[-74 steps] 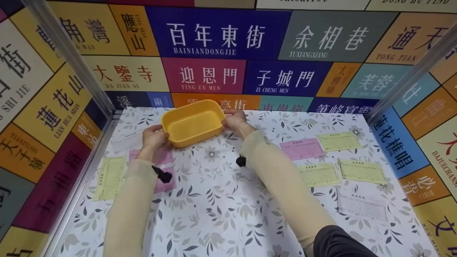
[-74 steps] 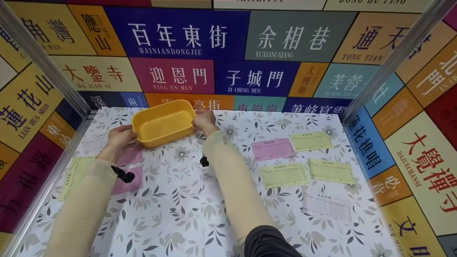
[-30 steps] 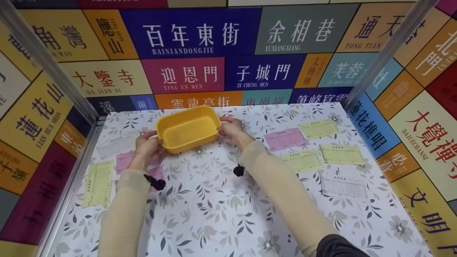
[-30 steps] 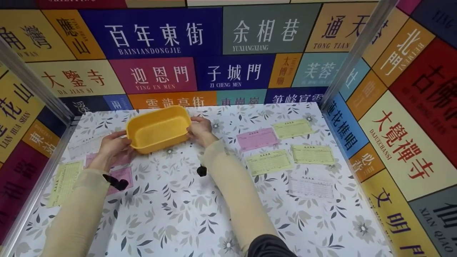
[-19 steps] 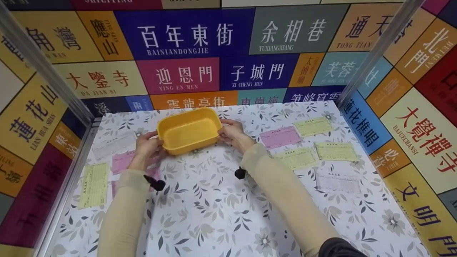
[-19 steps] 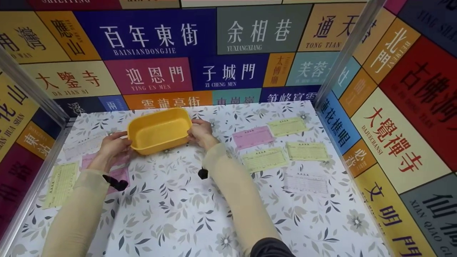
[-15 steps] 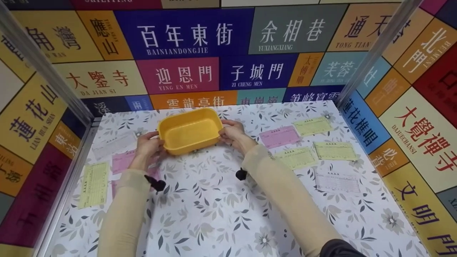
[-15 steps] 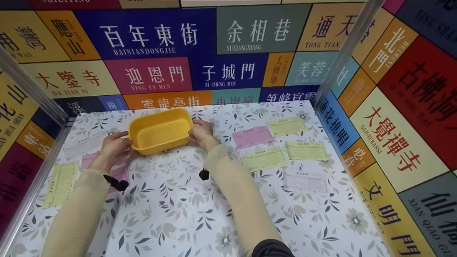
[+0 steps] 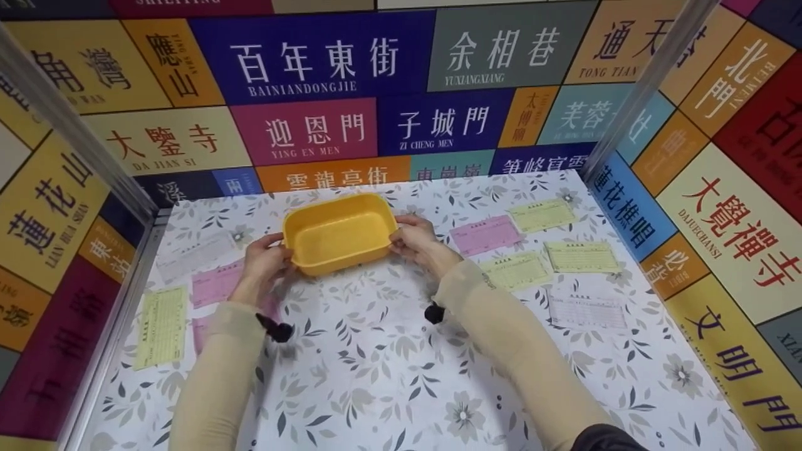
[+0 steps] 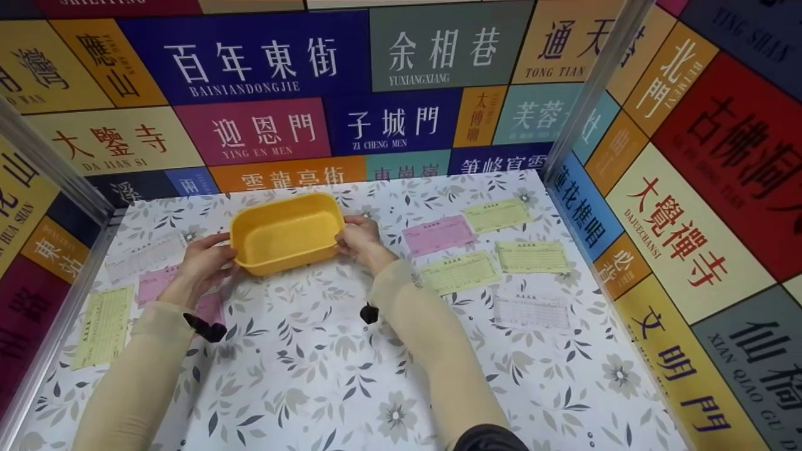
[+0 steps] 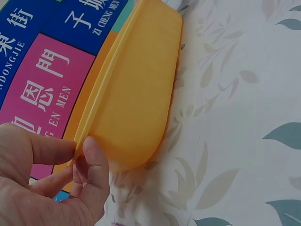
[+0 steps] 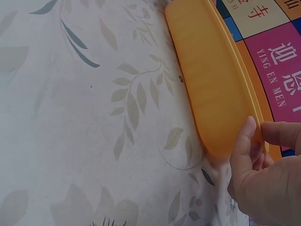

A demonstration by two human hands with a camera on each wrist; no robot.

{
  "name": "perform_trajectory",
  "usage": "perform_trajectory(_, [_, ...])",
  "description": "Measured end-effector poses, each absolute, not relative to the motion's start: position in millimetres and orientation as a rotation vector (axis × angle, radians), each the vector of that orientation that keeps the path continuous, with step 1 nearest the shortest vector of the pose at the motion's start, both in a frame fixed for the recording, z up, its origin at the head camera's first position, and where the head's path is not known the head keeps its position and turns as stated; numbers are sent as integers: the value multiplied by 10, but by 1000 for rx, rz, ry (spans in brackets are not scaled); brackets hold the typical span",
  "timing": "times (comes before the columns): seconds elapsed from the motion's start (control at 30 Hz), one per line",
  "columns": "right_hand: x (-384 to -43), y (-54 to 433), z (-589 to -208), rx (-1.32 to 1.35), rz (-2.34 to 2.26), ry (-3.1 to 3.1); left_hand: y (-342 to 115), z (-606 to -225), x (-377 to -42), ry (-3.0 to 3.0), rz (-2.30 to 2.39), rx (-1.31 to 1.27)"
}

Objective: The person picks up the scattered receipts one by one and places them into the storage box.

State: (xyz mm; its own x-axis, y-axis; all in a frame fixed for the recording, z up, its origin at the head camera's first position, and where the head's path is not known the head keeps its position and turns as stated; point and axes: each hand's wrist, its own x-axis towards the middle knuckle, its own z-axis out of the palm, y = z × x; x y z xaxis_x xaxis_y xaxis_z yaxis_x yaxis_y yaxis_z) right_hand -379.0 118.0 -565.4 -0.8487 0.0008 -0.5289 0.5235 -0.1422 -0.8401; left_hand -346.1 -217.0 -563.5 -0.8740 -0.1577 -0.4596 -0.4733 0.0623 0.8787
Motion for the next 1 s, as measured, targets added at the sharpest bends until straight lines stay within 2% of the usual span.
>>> perform_trajectory(1.0, [-3311,1626,-5717,472,-2028,1879,-1890,-5634,-3335,2073,1851,-440])
